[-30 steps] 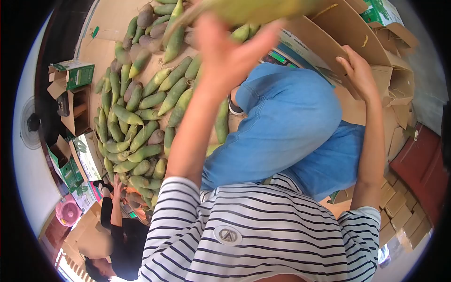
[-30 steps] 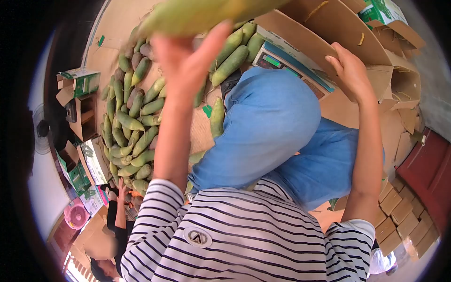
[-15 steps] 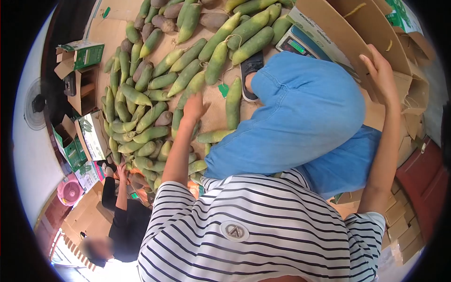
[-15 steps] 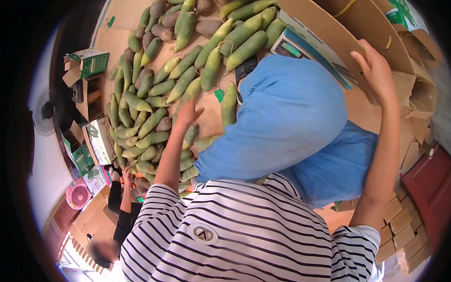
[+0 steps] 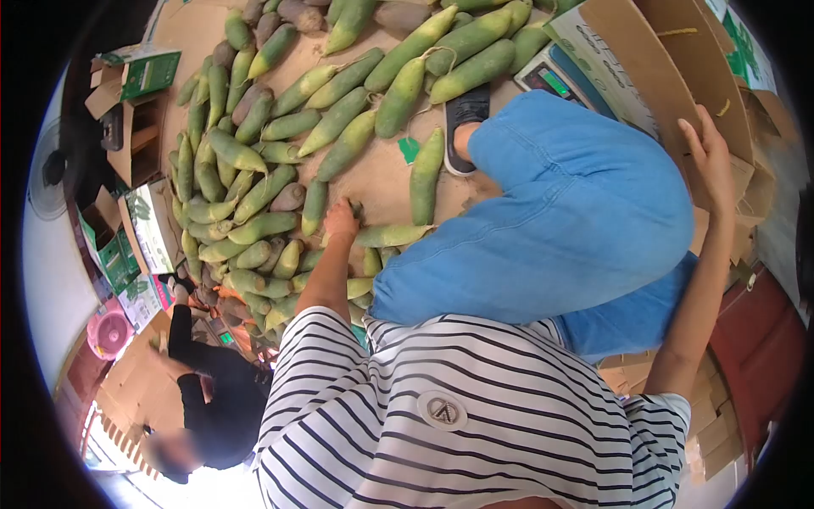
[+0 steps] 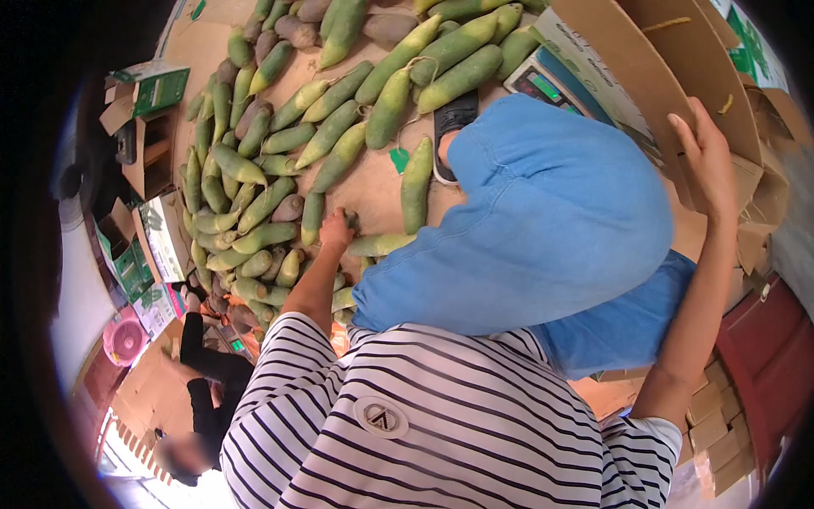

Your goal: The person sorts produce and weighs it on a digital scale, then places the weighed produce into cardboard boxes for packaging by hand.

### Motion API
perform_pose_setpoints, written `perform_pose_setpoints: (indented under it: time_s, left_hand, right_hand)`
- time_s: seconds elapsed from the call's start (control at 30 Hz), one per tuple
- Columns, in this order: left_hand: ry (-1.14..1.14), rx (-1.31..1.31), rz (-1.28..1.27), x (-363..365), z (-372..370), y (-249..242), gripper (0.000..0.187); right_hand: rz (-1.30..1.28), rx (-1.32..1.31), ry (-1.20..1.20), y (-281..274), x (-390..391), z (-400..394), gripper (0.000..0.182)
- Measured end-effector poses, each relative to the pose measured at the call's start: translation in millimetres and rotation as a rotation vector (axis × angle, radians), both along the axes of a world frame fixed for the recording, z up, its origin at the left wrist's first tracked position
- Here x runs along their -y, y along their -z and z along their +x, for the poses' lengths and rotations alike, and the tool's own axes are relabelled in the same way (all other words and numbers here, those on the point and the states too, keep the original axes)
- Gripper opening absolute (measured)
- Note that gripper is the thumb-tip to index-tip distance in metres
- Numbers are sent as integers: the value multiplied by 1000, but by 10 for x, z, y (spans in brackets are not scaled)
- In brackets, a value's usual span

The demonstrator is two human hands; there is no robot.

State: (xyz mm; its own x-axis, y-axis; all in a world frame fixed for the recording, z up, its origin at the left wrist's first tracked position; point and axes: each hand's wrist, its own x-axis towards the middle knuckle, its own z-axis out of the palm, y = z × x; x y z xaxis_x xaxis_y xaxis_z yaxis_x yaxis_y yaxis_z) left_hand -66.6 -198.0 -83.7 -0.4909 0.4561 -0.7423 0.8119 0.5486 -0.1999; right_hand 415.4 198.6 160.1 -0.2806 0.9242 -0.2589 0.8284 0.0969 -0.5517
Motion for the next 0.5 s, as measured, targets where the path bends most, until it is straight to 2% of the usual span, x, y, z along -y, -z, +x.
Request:
perform_pose_setpoints:
  time_s: [0.03,0.1,0.17,0.23,0.3,0.37,0.43,0.5]
  left_hand:
    - [9,21,26,-57,26,-12,56]
    - [46,70,95,-160,69,-83,55]
    - [14,128,379,-314,128,-186,56]
    - [-76,219,676,-676,189,-355,58]
    - [-239,341,979,-1182,348,-847,60]
    - [-340,554,1218,-1802,584,-1541,59]
    - [-383,755,1552,-2321,880,-2170,55]
    - [-320,982,1836,-2776,1216,-2757,62]
  right_hand:
    - [9,-44,5,-6,12,2,46]
    - [89,52,-21,-64,59,-50,43]
    - [167,88,-98,-42,53,-13,41]
    - [157,76,-77,-63,57,-36,35]
    - [144,88,-83,-190,80,-136,31]
    - [128,84,-76,-250,98,-167,27]
    - [114,65,-58,-241,105,-175,24]
    - [151,75,-105,-207,96,-118,25]
